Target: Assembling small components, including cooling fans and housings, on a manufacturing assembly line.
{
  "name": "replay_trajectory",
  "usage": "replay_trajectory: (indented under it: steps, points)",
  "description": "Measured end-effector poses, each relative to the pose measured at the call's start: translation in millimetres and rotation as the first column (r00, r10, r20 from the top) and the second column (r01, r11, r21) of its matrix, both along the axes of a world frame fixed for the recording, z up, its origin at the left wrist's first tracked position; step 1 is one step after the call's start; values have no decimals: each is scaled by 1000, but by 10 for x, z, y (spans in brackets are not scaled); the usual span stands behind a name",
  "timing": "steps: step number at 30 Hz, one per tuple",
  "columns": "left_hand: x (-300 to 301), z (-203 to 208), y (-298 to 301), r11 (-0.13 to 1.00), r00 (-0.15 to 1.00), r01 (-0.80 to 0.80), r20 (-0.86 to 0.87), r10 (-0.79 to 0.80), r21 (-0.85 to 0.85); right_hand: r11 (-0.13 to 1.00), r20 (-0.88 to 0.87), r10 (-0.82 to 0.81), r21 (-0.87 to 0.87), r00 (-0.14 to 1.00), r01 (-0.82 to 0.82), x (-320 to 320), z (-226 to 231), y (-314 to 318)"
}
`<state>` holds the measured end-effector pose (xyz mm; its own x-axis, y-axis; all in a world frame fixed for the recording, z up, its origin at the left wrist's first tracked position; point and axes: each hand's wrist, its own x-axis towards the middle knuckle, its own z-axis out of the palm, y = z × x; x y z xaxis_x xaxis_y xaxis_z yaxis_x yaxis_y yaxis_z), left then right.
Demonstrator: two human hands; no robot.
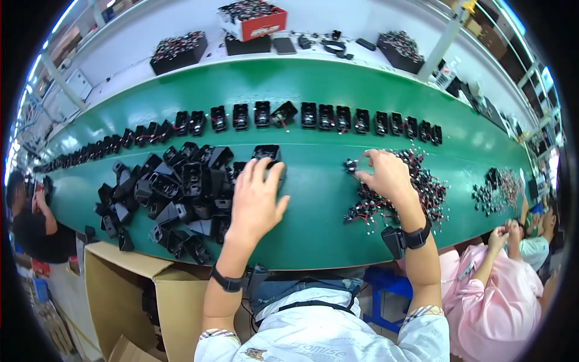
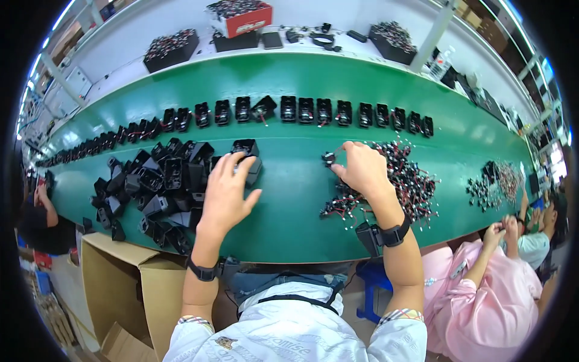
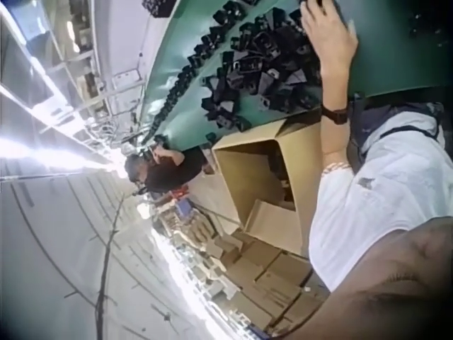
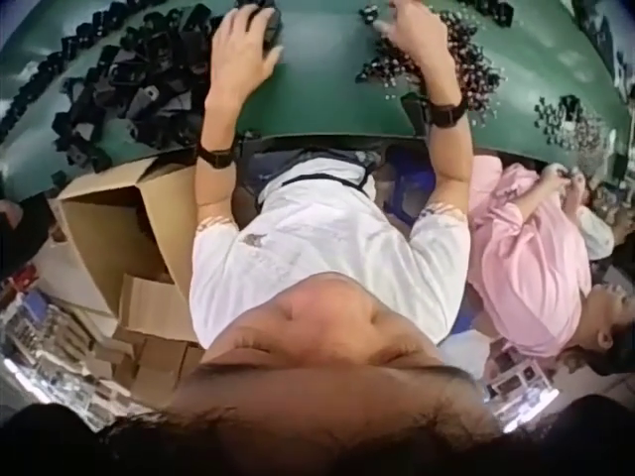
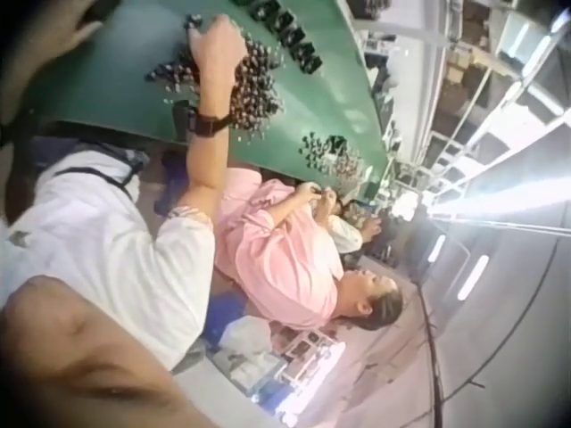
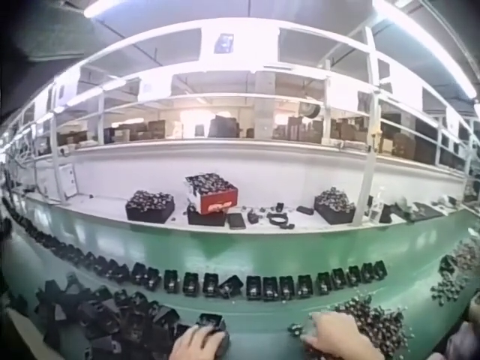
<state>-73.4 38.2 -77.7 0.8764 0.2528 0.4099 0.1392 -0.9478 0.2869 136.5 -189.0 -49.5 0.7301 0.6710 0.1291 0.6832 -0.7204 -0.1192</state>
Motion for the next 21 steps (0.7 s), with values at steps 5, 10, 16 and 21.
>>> replay_trajectory:
  steps: [5, 10, 16, 21]
  points:
    - [126, -342, -102, 994, 997, 72, -35, -75, -80, 993, -65, 17, -114, 998, -24, 32, -235, 267]
    - [-38, -475, -375, 981, 984, 175, 57, -171, -84, 982, -163, 167, 116, 972, -149, 80, -294, 208]
    - [-63, -450, -385, 935, 960, 242, 207, -190, -260, 943, -158, 270, 240, 950, -229, -94, -341, 212]
    - [168, -120, -295, 835, 936, 313, 298, -190, -453, 836, -218, 330, 520, 918, -177, -144, -429, 252]
